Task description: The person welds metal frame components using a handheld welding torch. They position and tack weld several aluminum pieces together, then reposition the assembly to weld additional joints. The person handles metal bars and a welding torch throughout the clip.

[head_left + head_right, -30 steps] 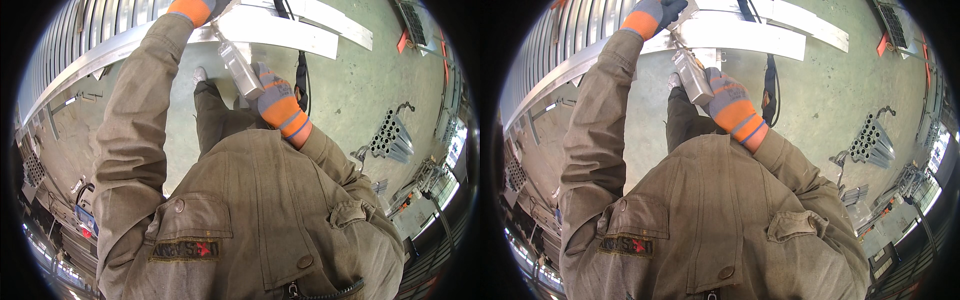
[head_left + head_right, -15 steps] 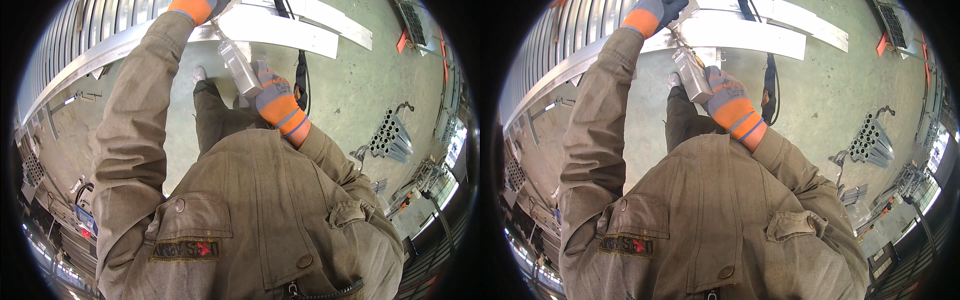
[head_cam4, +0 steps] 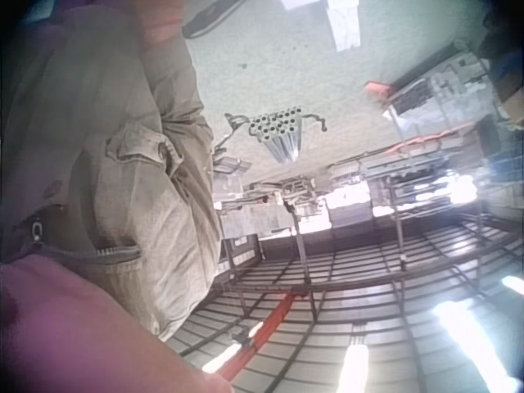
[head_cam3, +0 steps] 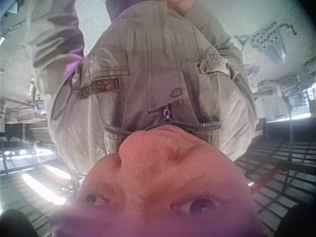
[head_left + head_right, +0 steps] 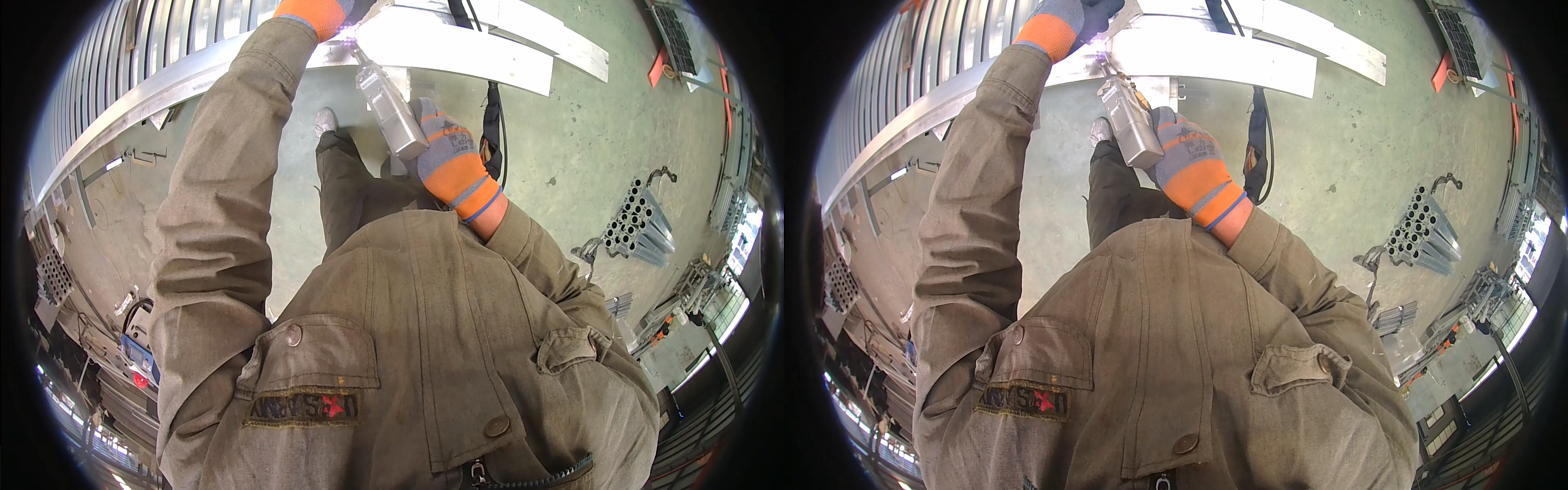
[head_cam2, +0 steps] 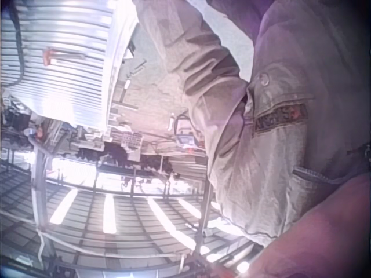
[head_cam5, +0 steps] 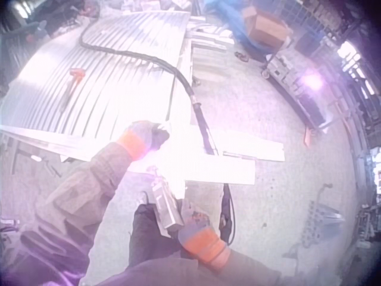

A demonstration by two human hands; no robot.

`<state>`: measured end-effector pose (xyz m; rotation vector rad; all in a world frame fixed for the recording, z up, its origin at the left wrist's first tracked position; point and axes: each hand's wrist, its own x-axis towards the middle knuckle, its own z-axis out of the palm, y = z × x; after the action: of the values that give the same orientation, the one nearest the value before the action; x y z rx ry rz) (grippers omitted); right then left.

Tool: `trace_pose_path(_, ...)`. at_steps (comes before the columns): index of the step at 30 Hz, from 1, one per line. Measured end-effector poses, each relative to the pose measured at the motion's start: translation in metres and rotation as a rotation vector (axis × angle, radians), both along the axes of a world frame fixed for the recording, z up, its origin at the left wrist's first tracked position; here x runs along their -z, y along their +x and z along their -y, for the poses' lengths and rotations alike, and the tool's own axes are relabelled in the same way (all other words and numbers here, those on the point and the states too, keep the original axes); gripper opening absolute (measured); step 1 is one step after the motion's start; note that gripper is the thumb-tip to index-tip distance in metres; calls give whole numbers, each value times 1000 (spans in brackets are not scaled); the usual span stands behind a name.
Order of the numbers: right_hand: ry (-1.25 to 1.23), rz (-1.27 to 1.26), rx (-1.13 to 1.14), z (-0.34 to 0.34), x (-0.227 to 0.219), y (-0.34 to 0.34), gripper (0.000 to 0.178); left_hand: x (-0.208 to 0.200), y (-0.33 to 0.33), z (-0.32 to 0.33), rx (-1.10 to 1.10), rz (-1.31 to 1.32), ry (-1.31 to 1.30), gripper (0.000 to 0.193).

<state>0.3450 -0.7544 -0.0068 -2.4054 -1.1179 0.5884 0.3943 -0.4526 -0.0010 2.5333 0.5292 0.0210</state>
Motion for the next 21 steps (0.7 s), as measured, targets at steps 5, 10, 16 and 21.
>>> trace_pose_path(5,12,12,-15,2,3,0,46,2,-1,2,-60,30,-54,38)
trace_pose_path(10,37,-11,-10,2,4,-1,44,1,-3,2,-1,40,25,39)
trace_pose_path(16,-3,-4,-3,0,1,-1,44,0,-3,2,20,63,48,43)
trace_pose_path(21,12,-13,1,-1,-2,-1,43,-1,-1,3,60,80,112,44)
